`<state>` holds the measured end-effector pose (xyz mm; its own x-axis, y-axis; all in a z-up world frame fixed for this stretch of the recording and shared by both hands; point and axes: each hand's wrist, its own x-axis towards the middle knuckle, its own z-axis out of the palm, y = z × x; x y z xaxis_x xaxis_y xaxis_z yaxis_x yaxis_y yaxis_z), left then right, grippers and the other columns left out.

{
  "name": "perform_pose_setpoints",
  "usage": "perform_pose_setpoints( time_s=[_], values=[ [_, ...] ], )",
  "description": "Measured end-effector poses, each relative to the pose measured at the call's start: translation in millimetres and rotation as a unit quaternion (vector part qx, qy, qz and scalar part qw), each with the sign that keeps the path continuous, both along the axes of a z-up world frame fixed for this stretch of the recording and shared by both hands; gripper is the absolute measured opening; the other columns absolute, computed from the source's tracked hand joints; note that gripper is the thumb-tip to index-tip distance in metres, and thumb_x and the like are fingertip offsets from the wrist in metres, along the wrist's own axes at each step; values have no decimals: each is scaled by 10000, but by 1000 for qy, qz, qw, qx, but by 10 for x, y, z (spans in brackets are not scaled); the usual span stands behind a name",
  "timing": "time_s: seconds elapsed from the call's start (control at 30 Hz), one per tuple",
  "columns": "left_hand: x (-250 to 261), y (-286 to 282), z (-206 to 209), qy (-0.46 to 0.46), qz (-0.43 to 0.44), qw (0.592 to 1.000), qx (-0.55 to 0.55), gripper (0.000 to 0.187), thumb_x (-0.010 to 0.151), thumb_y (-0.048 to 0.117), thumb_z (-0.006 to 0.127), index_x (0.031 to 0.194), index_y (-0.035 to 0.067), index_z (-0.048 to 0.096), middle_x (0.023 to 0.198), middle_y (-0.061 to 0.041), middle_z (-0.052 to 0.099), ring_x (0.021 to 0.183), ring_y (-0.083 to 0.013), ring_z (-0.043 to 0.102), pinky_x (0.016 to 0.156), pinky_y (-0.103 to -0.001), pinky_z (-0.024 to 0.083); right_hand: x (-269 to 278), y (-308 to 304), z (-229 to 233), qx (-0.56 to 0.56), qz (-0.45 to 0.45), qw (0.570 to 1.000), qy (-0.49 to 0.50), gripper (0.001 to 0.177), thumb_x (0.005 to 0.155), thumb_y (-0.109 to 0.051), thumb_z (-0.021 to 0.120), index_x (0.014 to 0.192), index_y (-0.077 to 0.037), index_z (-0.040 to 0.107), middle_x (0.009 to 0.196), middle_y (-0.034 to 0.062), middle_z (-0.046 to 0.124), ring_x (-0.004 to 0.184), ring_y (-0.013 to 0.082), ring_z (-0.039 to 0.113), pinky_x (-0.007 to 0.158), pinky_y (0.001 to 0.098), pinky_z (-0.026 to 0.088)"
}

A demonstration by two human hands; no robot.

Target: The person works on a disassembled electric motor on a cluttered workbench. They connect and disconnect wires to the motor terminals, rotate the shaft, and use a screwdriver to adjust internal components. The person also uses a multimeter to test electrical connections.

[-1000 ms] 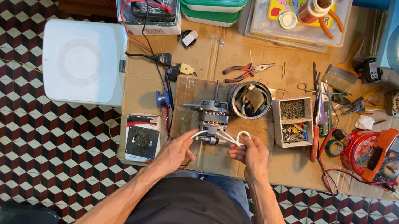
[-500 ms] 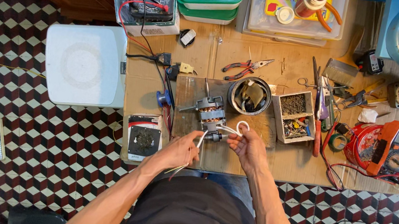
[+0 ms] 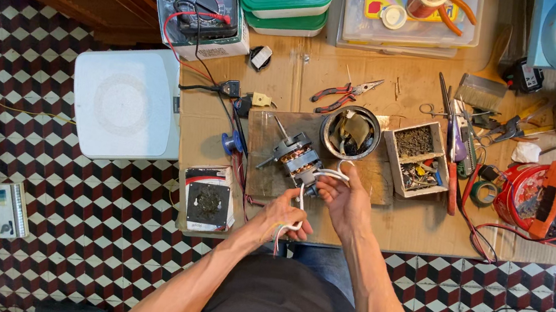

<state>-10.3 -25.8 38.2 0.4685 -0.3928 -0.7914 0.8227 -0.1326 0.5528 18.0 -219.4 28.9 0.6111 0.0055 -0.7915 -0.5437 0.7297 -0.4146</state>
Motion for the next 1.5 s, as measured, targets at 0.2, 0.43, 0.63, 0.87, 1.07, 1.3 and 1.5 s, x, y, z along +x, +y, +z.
perform_pose_setpoints(
  time_s=[0.2, 0.43, 0.63, 0.87, 1.07, 1.3, 1.5],
  values=[
    [-15, 279, 47, -131, -17, 990, 54, 380, 935, 131, 616, 1275, -8, 514, 890, -145, 780, 687, -152, 721, 568, -266, 566, -488, 248, 430, -131, 18, 989, 65, 521, 1015, -472, 484, 1132, 21, 603, 936, 163, 738, 803, 218, 714, 745, 331, 583],
    [217, 295, 580, -146, -194, 959, 149, 339, 939, 290, 688, 1150, 36, 610, 798, -119, 741, 612, -197, 659, 514, -333, 475, -422, 764, -11, -226, 172, 958, 34, 261, 948, -222, 667, 965, 29, 735, 800, 91, 693, 671, 148, 610, 591, 284, 485],
    [888, 374, 411, -377, -133, 866, 302, 768, 748, 423, 868, 1332, 44, 544, 1177, -204, 672, 1071, -299, 655, 898, -418, 541, -396, 641, -137, -293, 261, 919, -26, 240, 953, -180, 630, 1005, 33, 728, 750, 79, 737, 646, 132, 639, 573, 286, 485],
    [971, 15, 63, -346, -172, 883, 268, 1220, 573, 512, 936, 1531, 21, 362, 1354, -317, 521, 1256, -438, 543, 1044, -484, 470, -372, 603, 231, -423, 375, 824, -37, 271, 934, -241, 611, 1064, -39, 738, 740, 165, 726, 655, 256, 676, 634, 389, 516],
    [775, 13, 145, -299, -118, 888, 330, 1135, 651, 554, 884, 1537, 41, 393, 1340, -317, 543, 1236, -444, 559, 1011, -483, 488, -378, 426, 341, -552, 356, 719, -227, 212, 885, -192, 662, 1013, -48, 751, 955, 202, 721, 962, 376, 646, 856, 464, 510],
    [512, -30, 54, -231, 68, 919, 313, 1186, 691, 627, 832, 1528, -48, 332, 1261, -241, 675, 1158, -313, 671, 977, -393, 524, -276, 344, 539, -676, 364, 566, -302, 46, 850, -89, 663, 866, -67, 701, 797, 129, 672, 861, 331, 605, 834, 476, 454],
    [421, -82, 42, -225, 104, 917, 313, 1192, 645, 639, 807, 1533, -14, 351, 1276, -213, 696, 1173, -304, 680, 983, -380, 527, -447, 425, 741, -733, 341, 510, -293, 60, 783, -56, 665, 842, -62, 671, 697, 107, 647, 756, 315, 595, 725, 461, 416]
  ],
)
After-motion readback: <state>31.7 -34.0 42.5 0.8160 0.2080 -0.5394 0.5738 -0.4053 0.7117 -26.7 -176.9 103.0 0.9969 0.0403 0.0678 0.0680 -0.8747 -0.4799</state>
